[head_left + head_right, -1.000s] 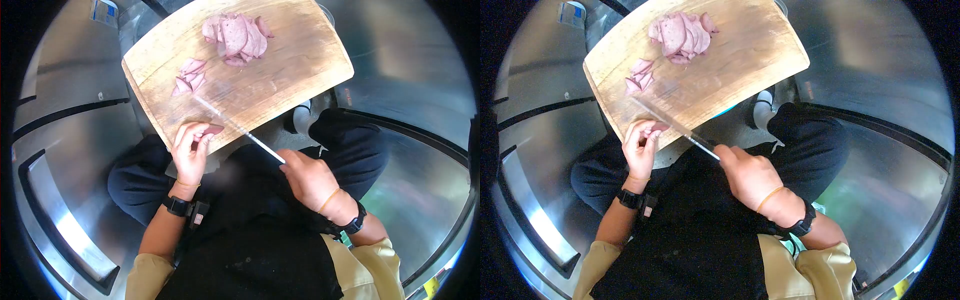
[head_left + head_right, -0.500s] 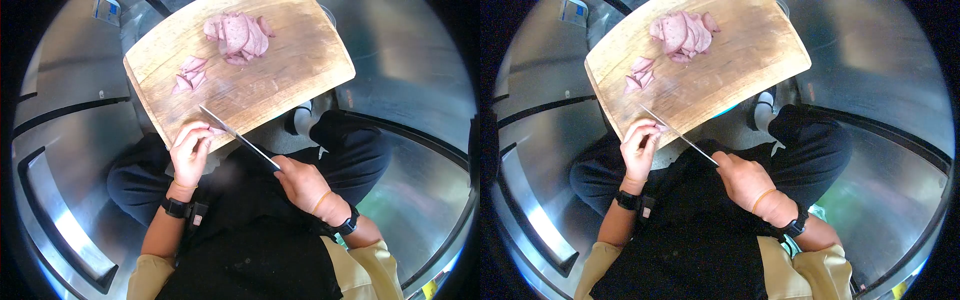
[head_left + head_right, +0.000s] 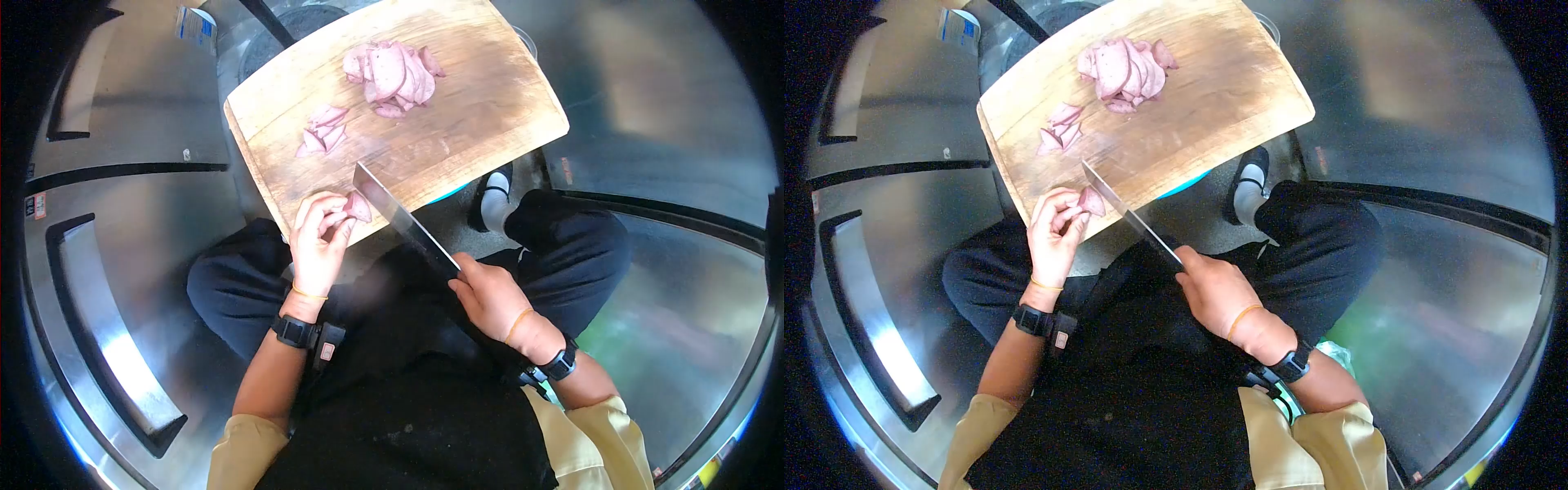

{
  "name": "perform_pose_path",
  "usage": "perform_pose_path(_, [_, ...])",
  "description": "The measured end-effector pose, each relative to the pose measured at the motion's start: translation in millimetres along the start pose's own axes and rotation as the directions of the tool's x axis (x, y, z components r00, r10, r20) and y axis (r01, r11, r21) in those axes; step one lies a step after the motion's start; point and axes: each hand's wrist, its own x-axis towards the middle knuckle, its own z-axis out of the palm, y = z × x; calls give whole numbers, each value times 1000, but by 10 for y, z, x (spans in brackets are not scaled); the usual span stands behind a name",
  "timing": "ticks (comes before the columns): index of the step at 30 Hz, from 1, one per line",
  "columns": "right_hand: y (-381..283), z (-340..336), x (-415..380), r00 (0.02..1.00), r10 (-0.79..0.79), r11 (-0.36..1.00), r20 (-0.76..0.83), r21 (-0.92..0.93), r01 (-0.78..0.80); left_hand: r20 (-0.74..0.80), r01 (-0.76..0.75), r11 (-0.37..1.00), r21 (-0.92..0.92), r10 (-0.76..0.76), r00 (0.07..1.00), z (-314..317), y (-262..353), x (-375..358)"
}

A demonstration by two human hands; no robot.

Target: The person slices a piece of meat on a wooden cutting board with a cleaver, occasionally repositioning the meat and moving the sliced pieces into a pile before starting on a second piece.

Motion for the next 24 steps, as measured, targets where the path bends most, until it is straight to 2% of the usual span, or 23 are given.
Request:
perform_pose_path(6, [52,51,-11,998,-52,998,-33,-20,51,4,46,995,-86,-46,999,102,-75,-14])
perform_pose_path(12, [74,33,-3,999,-45,999,-15,-31,45,19,98,993,-62,-97,995,112,-162,15])
perform_pose_path(21, [43,43,-5,998,-50,998,-30,-48,49,-14,74,982,-176,-77,997,65,-68,-57])
perform_pose_path(24, [56,60,9,999,-50,996,-16,-70,49,-52,63,986,-152,-72,996,85,-44,-67])
